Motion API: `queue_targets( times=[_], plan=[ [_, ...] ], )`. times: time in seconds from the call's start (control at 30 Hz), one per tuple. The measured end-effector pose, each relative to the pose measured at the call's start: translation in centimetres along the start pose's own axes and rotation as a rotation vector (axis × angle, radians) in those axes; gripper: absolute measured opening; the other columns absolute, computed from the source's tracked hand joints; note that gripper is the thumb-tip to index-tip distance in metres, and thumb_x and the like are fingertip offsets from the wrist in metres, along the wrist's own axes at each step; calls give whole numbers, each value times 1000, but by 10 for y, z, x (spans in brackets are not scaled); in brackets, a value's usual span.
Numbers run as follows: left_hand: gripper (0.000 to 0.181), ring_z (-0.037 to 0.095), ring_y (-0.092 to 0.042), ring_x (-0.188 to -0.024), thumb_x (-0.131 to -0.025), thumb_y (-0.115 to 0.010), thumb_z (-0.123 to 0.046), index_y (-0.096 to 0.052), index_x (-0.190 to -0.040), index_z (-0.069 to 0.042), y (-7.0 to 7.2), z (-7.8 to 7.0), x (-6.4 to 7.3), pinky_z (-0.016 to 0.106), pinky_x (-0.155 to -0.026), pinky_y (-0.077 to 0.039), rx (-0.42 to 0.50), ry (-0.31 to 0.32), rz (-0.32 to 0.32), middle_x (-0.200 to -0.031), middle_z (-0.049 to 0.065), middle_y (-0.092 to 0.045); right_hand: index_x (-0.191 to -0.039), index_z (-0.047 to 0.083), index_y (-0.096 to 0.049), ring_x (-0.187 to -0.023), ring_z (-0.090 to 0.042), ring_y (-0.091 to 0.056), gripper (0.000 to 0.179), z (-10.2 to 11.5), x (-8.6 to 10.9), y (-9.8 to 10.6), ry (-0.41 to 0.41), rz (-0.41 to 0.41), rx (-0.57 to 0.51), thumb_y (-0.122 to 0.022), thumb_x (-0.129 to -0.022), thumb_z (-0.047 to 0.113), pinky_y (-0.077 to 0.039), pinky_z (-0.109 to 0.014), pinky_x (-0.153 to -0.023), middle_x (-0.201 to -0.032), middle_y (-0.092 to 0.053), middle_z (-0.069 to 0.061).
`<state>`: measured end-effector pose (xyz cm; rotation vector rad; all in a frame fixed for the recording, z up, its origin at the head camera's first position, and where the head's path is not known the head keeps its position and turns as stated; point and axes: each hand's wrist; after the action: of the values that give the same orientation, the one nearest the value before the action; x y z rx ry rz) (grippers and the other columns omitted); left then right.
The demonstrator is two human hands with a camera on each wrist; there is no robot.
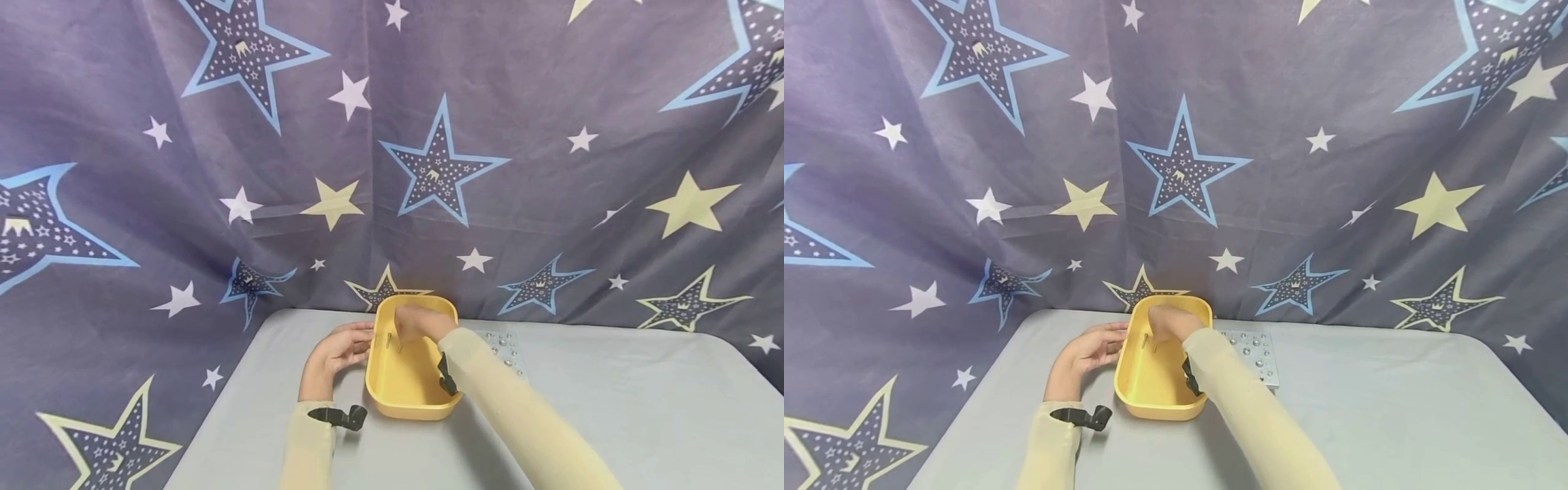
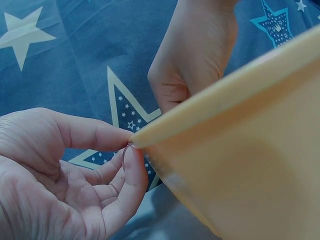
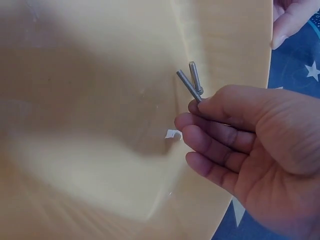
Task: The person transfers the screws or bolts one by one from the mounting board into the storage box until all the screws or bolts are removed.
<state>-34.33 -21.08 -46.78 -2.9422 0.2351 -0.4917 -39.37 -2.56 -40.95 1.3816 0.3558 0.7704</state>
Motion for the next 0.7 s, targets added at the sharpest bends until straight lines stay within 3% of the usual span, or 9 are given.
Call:
queue_targets(
  times=[0.3,0.7],
  plan=[
    [48,10,-68,-90,-100,-57,-3,-45,-145,8,2,3,-4,22,-76,-56,2,-3,-8,-105,3,-73,-53,18,-35,-50,-9,-31,48,2,-3,-6,-9,29,38,-62,-85,-6,-26,-21,-46,-52,-33,7],
    [47,8,-69,-86,-99,-57,-2,-46,-144,7,2,3,-4,22,-76,-57,13,0,-3,-95,-3,-72,-49,18,-32,-42,-5,-29,56,10,-8,-12,25,92,2,-63,-88,-7,-25,-17,-42,-44,-32,8]
  ],
)
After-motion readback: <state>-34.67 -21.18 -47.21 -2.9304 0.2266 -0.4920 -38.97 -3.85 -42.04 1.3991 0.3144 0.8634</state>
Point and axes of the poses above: each hand's wrist, its own x-axis away from the middle knuckle, its own y-axis out of the back of the hand, z = x × y
